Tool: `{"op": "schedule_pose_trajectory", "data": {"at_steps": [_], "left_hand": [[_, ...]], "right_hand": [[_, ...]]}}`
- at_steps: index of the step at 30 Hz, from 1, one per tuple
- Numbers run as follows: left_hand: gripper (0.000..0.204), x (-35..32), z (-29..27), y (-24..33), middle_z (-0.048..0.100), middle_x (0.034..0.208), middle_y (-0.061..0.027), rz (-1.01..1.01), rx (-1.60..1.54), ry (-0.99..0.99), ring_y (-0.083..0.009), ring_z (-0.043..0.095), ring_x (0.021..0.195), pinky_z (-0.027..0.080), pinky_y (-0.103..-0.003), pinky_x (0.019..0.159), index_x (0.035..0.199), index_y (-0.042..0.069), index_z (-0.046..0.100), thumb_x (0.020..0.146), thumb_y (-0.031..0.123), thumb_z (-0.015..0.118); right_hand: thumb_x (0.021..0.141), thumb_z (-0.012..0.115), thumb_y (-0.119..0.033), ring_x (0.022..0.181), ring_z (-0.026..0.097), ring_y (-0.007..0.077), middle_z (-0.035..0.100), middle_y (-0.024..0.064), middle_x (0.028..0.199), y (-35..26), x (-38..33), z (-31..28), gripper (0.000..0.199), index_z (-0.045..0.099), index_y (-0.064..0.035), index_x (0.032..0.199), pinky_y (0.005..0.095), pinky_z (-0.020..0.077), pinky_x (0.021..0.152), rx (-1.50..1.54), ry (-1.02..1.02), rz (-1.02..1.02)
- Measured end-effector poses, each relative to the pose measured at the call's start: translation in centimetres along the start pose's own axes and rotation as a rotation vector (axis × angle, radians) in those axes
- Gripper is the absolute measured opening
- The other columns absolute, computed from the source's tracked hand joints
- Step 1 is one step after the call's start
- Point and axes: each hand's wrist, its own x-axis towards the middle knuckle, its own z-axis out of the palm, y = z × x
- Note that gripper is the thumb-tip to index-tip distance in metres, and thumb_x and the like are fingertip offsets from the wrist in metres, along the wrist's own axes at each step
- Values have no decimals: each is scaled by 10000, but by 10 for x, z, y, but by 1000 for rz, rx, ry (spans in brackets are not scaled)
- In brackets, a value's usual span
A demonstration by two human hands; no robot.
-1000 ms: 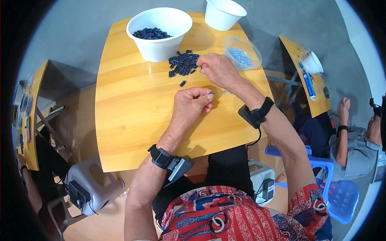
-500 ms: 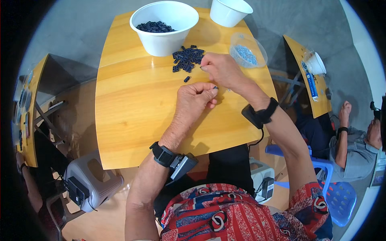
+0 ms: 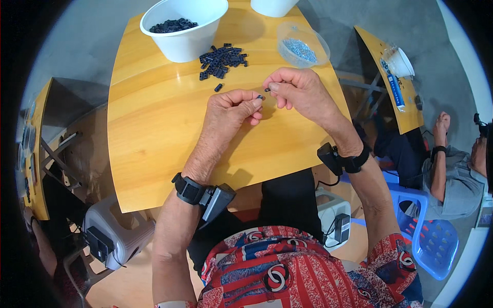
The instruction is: Assembling small blue and black plastic components on a wooden workbench.
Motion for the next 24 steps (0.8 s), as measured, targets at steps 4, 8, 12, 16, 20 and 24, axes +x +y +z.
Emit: {"op": "schedule_pose_trajectory", "data": {"at_steps": [4, 8, 12, 16, 20, 24], "left_hand": [[135, 0, -1, -1, 641, 756, -53, 5, -4, -4, -100, 594, 644, 500, -211, 604, 949, -29, 649, 873, 78, 619], [131, 0, 0, 0, 637, 741, -52, 7, -3, -16, -93, 587, 635, 494, -204, 593, 948, -39, 650, 871, 59, 613], [122, -1, 2, 1, 633, 724, -53, 13, -12, -11, -86, 576, 616, 483, -195, 575, 940, -50, 651, 868, 37, 605], [118, -1, 2, 0, 632, 722, -57, 23, 8, -13, -85, 575, 613, 483, -195, 576, 935, -51, 650, 868, 33, 602], [119, 0, 1, -1, 633, 719, -58, 26, 26, -23, -86, 577, 616, 486, -200, 576, 934, -56, 648, 869, 29, 598], [118, -1, 2, 0, 633, 717, -58, 35, 39, -29, -87, 577, 616, 484, -202, 573, 933, -60, 648, 871, 25, 593]], "right_hand": [[856, 575, -125, 538, 533, 58, 585, 3, 618, 2, -4, 3, 151, 647, 1, 899, 218, 423, 485, -53, 23, -62], [845, 580, -139, 523, 547, 85, 585, 38, 588, 0, -4, 4, 163, 646, 6, 883, 253, 442, 492, -166, 31, -84], [845, 579, -143, 527, 563, 95, 594, 57, 585, -5, -5, 5, 165, 648, 2, 878, 261, 451, 497, -207, 39, -94], [832, 593, -154, 535, 585, 128, 614, 81, 607, -4, -2, 7, 175, 649, 2, 888, 279, 466, 509, -253, 35, -101], [810, 610, -161, 539, 600, 158, 622, 101, 620, -1, 1, 6, 182, 653, 2, 877, 293, 479, 522, -281, 35, -138], [805, 604, -157, 548, 608, 157, 622, 106, 623, -6, 2, 5, 175, 652, 4, 855, 296, 483, 525, -302, 24, -123]]}}
